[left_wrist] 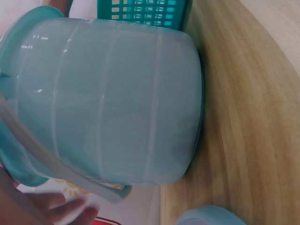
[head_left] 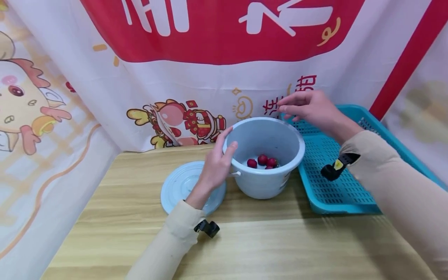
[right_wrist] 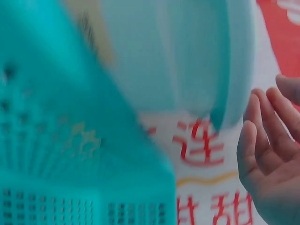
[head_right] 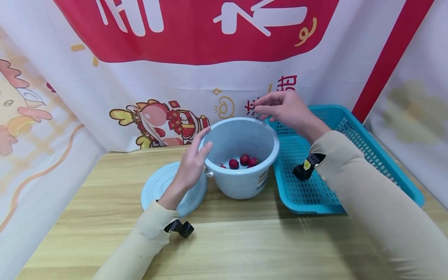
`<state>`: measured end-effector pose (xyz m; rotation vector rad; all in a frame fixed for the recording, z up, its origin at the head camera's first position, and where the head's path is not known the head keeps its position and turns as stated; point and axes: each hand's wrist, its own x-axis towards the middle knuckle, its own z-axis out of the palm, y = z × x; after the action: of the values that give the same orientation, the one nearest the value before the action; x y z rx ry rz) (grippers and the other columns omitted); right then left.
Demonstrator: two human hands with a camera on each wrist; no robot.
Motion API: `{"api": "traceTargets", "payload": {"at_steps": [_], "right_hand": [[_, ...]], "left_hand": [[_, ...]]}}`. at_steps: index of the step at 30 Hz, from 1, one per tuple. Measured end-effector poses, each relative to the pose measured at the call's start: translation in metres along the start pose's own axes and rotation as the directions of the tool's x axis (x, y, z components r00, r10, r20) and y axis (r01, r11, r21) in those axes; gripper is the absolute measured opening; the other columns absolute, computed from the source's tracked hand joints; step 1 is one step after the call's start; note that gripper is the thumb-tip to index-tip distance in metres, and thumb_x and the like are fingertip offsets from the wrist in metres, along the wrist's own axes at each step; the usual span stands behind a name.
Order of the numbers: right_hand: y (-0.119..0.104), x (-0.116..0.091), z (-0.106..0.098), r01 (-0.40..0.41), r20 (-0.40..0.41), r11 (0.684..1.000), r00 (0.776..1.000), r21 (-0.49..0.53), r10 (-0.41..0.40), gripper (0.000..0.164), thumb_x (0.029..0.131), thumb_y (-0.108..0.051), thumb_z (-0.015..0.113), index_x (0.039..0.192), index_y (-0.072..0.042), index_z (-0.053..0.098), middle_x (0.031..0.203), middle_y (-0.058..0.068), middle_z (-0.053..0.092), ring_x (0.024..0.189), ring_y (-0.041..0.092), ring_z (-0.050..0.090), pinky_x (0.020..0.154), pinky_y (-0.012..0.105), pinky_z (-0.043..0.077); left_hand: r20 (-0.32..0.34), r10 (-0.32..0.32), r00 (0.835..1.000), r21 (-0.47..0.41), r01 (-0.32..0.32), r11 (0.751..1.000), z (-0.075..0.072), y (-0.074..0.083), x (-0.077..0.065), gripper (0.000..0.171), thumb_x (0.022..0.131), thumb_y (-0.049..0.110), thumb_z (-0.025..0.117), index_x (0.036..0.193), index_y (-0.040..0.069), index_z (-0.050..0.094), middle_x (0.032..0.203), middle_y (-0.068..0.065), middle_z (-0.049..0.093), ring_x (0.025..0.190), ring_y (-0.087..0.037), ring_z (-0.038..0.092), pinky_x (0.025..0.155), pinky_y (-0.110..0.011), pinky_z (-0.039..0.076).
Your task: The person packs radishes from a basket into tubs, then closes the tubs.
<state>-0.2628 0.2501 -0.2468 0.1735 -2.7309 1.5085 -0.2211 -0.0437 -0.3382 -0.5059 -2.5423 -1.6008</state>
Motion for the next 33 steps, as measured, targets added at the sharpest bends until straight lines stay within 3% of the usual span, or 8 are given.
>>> {"api": "traceTargets", "payload": {"at_steps": [4,8,11,14,18,21,26,33], "right_hand": [[-0.020,-0.008,0.015,0.027,-0.022,0.999,0.999,0.017,-0.027,0.056,0.093,-0.049,0.078,0.142,-0.023,0.067,0.135,0.005,0.070,0.109,0.022,0.073,0.086,0.026,0.062],[-0.040,-0.018,0.033,0.052,-0.013,0.998,0.999,0.019,-0.052,0.055,0.095,-0.045,0.077,0.144,-0.023,0.065,0.138,0.005,0.067,0.117,0.028,0.069,0.095,0.036,0.063],[-0.054,-0.024,0.049,0.065,0.004,0.998,0.998,0.026,-0.065,0.050,0.098,-0.039,0.075,0.144,-0.022,0.065,0.140,0.005,0.066,0.120,0.029,0.067,0.100,0.043,0.061],[-0.069,-0.028,0.070,0.073,0.004,0.997,0.997,0.008,-0.074,0.046,0.100,-0.034,0.073,0.144,-0.021,0.065,0.140,0.006,0.066,0.121,0.027,0.065,0.103,0.046,0.059],[-0.088,-0.034,0.103,0.079,0.010,0.996,0.997,-0.046,-0.078,0.044,0.101,-0.032,0.071,0.143,-0.022,0.064,0.135,0.004,0.069,0.122,0.025,0.066,0.104,0.046,0.059],[-0.101,-0.038,0.129,0.085,0.032,0.994,0.996,-0.068,-0.083,0.046,0.101,-0.035,0.071,0.144,-0.022,0.062,0.132,0.002,0.070,0.121,0.021,0.066,0.101,0.044,0.060],[-0.114,-0.041,0.169,0.107,0.073,0.991,0.992,-0.076,-0.101,0.051,0.101,-0.035,0.071,0.147,-0.018,0.059,0.133,0.003,0.069,0.121,0.020,0.066,0.103,0.041,0.059],[-0.111,-0.051,0.212,0.057,0.145,0.995,0.988,-0.076,-0.046,0.071,0.100,-0.040,0.071,0.161,-0.017,0.043,0.159,0.005,0.054,0.147,0.027,0.052,0.120,0.049,0.048]], "left_hand": [[-0.037,0.045,0.998,-0.010,-0.045,0.999,-0.012,0.003,-0.002,0.064,0.108,0.052,0.044,0.167,0.032,0.029,0.174,0.007,0.031,0.160,-0.022,0.032,0.129,-0.062,0.030],[-0.110,0.043,0.993,-0.055,-0.049,0.997,-0.033,0.004,-0.005,0.062,0.109,0.050,0.044,0.166,0.028,0.032,0.174,0.003,0.031,0.163,-0.022,0.027,0.132,-0.062,0.024],[-0.144,-0.030,0.989,-0.138,0.010,0.990,-0.050,-0.001,-0.009,0.059,0.110,0.050,0.042,0.163,0.026,0.036,0.172,-0.002,0.035,0.160,-0.024,0.032,0.132,-0.059,0.025],[-0.148,-0.137,0.979,-0.227,0.101,0.969,-0.064,-0.010,-0.018,0.056,0.111,0.047,0.040,0.162,0.024,0.038,0.169,-0.003,0.038,0.158,-0.026,0.034,0.132,-0.059,0.024],[-0.160,-0.282,0.946,-0.297,0.226,0.928,-0.082,-0.021,-0.031,0.058,0.110,0.043,0.040,0.162,0.018,0.039,0.170,-0.005,0.038,0.159,-0.028,0.031,0.132,-0.061,0.021],[-0.186,-0.364,0.913,-0.365,0.280,0.888,-0.096,-0.024,-0.040,0.059,0.110,0.042,0.039,0.163,0.015,0.039,0.171,-0.006,0.037,0.161,-0.029,0.029,0.132,-0.060,0.020],[-0.209,-0.436,0.875,-0.471,0.301,0.829,-0.120,-0.025,-0.056,0.061,0.110,0.041,0.038,0.165,0.013,0.035,0.173,-0.005,0.035,0.163,-0.023,0.027,0.134,-0.052,0.016],[-0.181,-0.531,0.828,-0.514,0.381,0.769,-0.140,-0.037,-0.075,0.064,0.112,0.042,0.034,0.168,0.012,0.026,0.178,-0.003,0.024,0.166,-0.025,0.019,0.137,-0.048,0.012]]}}
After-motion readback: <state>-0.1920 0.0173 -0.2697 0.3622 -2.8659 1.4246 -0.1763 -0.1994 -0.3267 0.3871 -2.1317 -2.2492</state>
